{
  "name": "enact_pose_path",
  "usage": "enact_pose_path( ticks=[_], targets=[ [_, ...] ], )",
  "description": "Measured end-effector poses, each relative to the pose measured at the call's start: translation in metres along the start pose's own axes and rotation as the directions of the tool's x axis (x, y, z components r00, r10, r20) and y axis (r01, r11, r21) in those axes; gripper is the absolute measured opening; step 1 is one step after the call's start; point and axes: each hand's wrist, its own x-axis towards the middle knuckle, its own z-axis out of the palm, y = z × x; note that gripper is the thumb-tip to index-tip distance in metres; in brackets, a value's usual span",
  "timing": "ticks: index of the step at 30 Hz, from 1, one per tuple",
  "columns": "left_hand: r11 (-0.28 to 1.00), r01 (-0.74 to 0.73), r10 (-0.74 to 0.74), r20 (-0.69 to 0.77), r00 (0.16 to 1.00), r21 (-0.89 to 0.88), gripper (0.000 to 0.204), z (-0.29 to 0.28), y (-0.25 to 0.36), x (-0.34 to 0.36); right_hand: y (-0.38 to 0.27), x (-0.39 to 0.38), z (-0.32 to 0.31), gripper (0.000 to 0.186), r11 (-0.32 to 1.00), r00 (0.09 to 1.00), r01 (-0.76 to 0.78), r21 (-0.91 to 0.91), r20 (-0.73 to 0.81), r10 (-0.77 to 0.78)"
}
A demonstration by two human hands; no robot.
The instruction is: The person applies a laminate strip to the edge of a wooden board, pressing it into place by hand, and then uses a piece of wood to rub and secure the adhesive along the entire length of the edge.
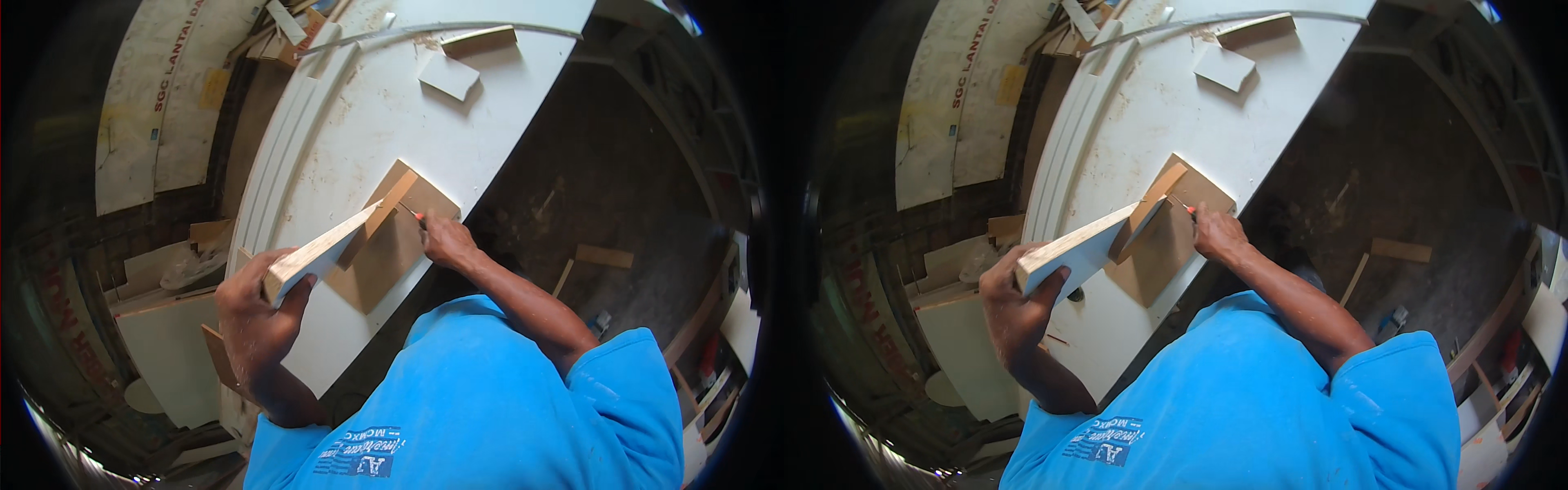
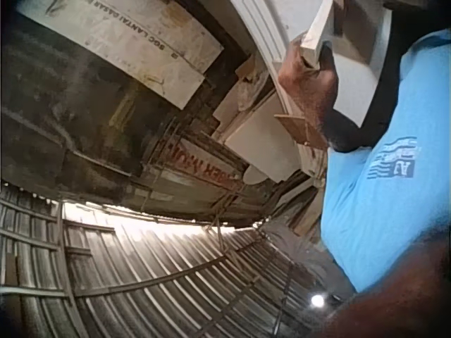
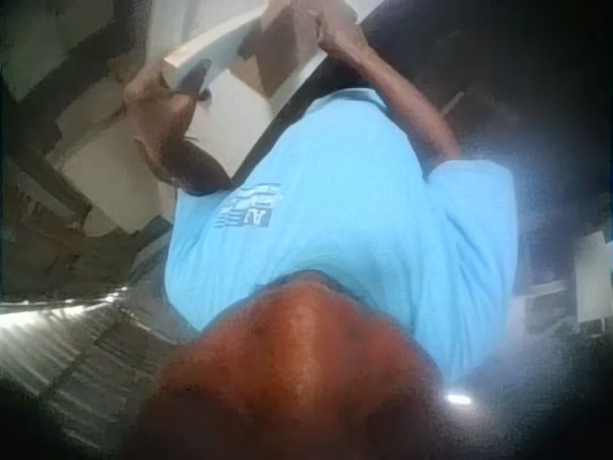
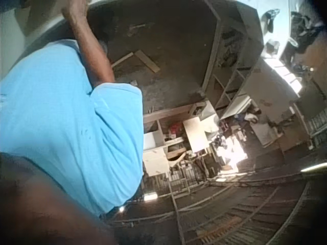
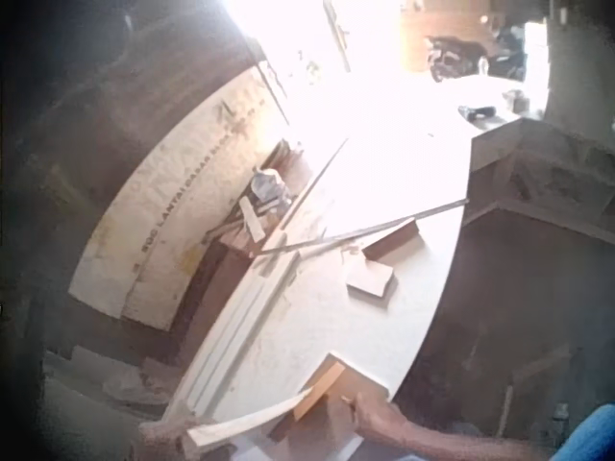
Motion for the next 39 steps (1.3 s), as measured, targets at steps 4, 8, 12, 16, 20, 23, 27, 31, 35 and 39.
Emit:
enact_pose_path(
  ticks=[4,8,12,16,20,23,27,31,35,39],
  targets=[
    [1.000,0.021,-0.021,0.001,1.000,0.024,0.030,-0.005,-0.006,0.002,-0.027,-0.016,-0.083,0.039,0.906,0.881,-0.345,0.246,0.417,0.223],
    [0.999,0.026,-0.027,-0.031,0.999,-0.042,0.033,-0.008,-0.007,0.004,-0.022,-0.012,-0.086,0.046,0.152,0.870,-0.491,0.857,0.475,0.134],
    [0.997,0.002,-0.005,-0.043,0.999,-0.071,0.033,-0.002,-0.014,0.002,-0.075,0.010,-0.120,0.053,-0.138,0.929,-0.289,0.947,0.312,0.199],
    [0.994,0.009,-0.017,-0.070,0.997,-0.112,0.028,-0.007,0.010,-0.015,-0.099,0.042,-0.117,0.031,-0.048,0.950,-0.268,0.962,0.272,0.152],
    [0.989,0.061,-0.069,-0.051,0.996,-0.133,0.029,-0.001,0.011,-0.043,-0.125,0.040,-0.166,0.014,-0.092,0.977,-0.205,0.974,0.198,-0.082],
    [0.965,0.037,-0.042,-0.013,0.999,-0.261,0.041,0.012,0.013,-0.070,-0.134,0.030,-0.234,0.028,0.095,0.990,-0.054,0.994,0.066,-0.128],
    [0.941,-0.020,0.028,0.018,0.999,-0.338,0.046,0.023,0.015,-0.092,-0.104,0.015,-0.319,0.036,0.200,0.990,0.109,0.974,-0.090,-0.106],
    [0.906,0.212,-0.245,-0.045,0.968,-0.365,0.044,0.010,0.012,-0.100,-0.074,-0.017,-0.368,0.038,0.210,0.920,0.391,0.896,-0.377,-0.105],
    [0.948,0.208,-0.245,-0.137,0.960,-0.242,0.038,0.007,0.007,-0.096,0.003,-0.031,-0.389,0.037,0.191,0.856,0.510,0.838,-0.517,-0.015],
    [0.998,0.059,-0.064,-0.243,0.968,-0.030,0.044,0.026,0.012,-0.076,0.081,-0.051,-0.382,0.035,0.212,0.889,0.432,0.877,-0.454,0.065]
  ],
)
